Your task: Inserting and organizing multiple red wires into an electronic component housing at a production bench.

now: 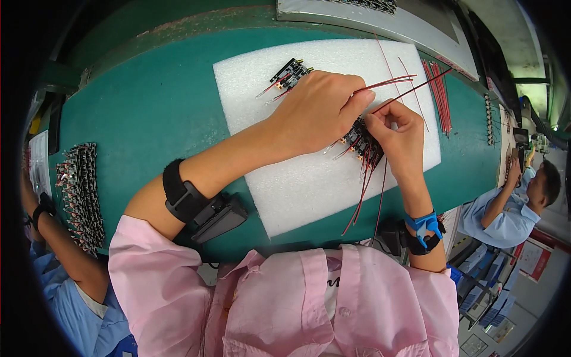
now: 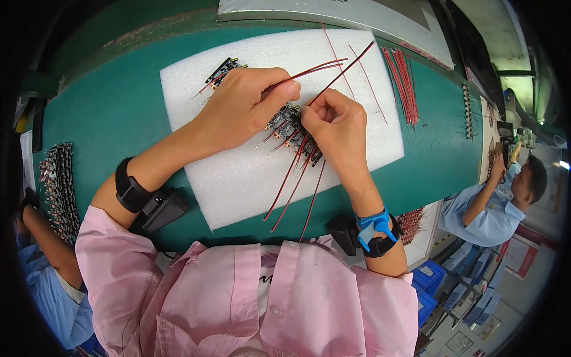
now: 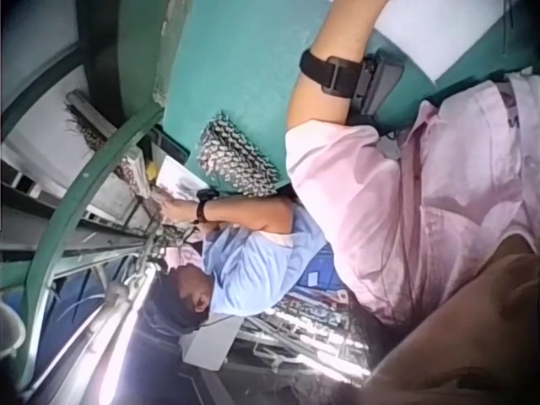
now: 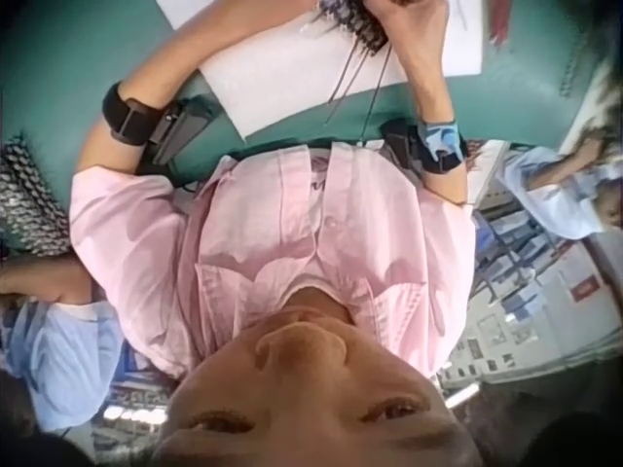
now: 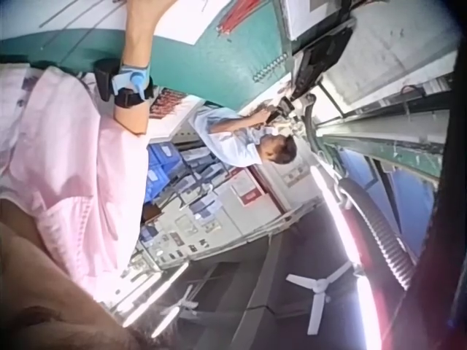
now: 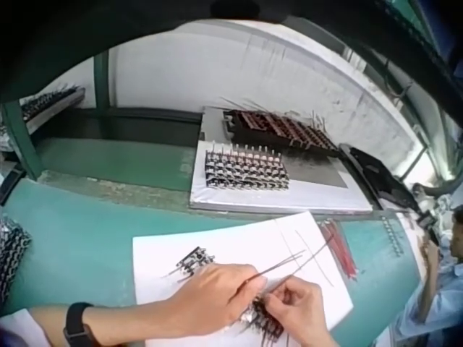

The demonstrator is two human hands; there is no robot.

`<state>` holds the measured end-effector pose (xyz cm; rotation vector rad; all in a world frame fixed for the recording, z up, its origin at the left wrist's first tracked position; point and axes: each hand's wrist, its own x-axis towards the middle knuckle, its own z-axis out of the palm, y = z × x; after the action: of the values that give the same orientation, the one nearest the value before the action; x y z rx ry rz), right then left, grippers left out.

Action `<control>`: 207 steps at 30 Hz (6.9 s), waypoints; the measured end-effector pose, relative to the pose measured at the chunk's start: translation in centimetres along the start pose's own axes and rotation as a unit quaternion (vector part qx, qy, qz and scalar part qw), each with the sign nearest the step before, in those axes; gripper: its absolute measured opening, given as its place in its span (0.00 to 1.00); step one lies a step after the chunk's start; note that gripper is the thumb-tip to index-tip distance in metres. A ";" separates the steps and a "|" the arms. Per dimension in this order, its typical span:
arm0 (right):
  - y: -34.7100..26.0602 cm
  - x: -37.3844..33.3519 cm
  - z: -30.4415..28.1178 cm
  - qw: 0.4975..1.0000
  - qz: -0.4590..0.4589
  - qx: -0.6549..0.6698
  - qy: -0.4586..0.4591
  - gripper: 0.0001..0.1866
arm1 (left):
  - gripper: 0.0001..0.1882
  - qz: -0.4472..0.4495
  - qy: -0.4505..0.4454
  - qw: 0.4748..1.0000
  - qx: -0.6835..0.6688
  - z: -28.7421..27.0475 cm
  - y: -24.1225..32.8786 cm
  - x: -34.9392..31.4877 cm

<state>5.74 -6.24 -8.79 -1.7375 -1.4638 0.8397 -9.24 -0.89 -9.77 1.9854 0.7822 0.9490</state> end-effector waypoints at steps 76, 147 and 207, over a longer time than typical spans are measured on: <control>-1.6 1.8 -10.7 0.914 0.044 0.383 -0.123 0.07 | 0.15 -0.184 -0.024 0.973 -0.137 2.5 7.1 6.2; -2.8 1.8 -5.2 0.982 -0.034 0.174 -0.059 0.08 | 0.05 -0.127 -0.115 0.983 -0.063 -1.2 4.6 4.7; -0.1 2.1 -0.5 0.991 -0.120 -0.064 -0.019 0.02 | 0.14 -0.028 -0.004 1.000 -0.003 -1.4 -0.1 1.9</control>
<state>6.46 -4.21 -8.50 -1.6006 -1.7450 0.6681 -9.41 1.20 -8.63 1.9512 0.8264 0.9085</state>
